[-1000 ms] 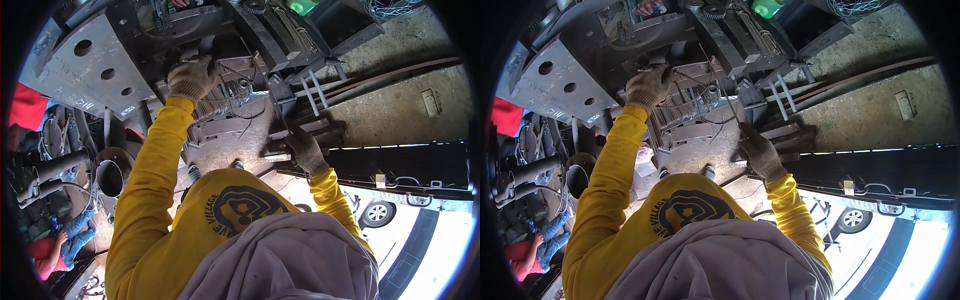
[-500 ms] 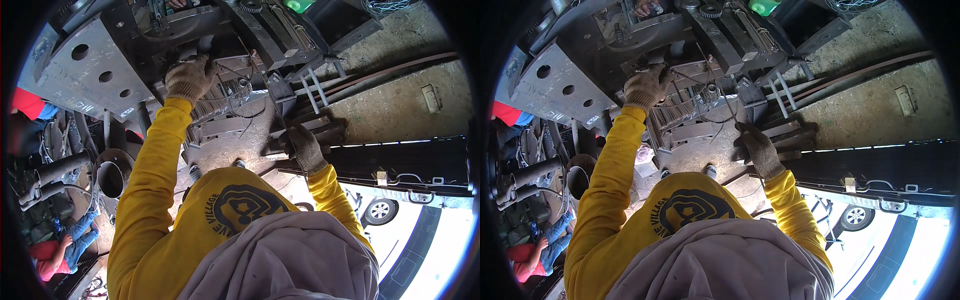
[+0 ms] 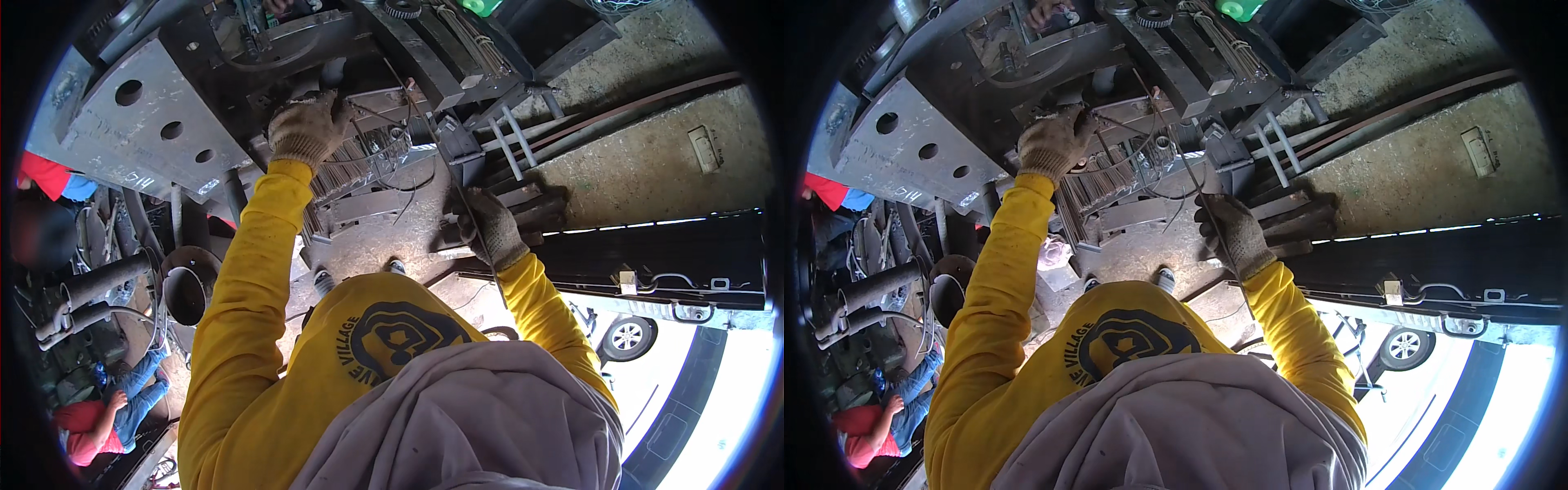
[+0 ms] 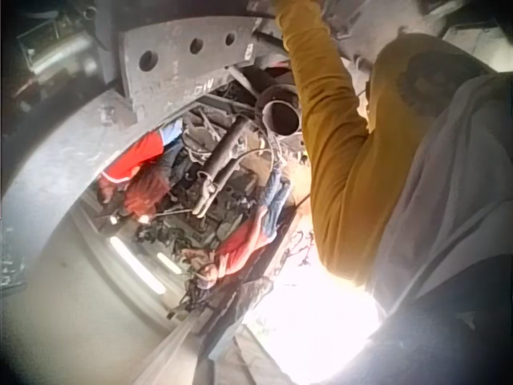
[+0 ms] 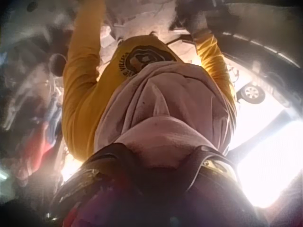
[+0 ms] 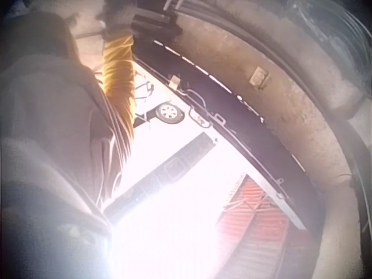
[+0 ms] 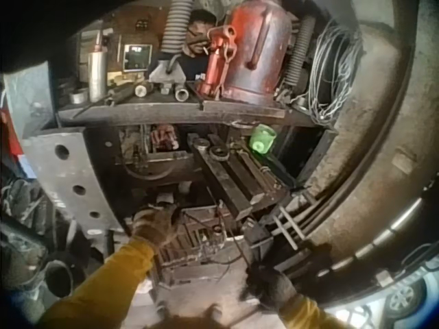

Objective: The person uses their hands to position and secure a small metal component within a larger metal frame on a workbench.

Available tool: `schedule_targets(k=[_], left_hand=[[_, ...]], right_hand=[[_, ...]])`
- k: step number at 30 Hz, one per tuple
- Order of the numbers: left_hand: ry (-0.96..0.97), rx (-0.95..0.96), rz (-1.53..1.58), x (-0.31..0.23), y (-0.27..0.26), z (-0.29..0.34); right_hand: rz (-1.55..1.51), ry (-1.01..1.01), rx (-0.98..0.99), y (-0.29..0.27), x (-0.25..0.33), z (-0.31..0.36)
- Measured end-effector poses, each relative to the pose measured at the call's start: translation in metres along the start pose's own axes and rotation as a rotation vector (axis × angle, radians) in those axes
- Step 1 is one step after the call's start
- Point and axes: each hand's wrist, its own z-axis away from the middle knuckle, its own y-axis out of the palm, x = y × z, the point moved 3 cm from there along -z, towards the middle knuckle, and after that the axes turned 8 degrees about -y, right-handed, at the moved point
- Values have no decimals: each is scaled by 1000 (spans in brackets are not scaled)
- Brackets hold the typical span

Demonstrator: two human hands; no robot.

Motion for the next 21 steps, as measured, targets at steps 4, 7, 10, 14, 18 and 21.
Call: schedule_targets(k=[4,7,10,14,18,21], left_hand=[[-2,-26,10,1,0,0],[63,-14,158,5,-5,-4],[463,-332,-32,27,-1,-13],[295,-166,-136,47,-13,-20],[92,-89,-48,72,14,-29],[107,-38,-50,67,15,-27]], right_hand=[[-86,30,-26,6,-3,0],[20,-10,54,-6,-9,-5],[91,-13,126,0,1,-3],[64,74,73,-3,5,-3],[88,61,85,-1,7,-3],[109,36,62,-1,9,-2]])
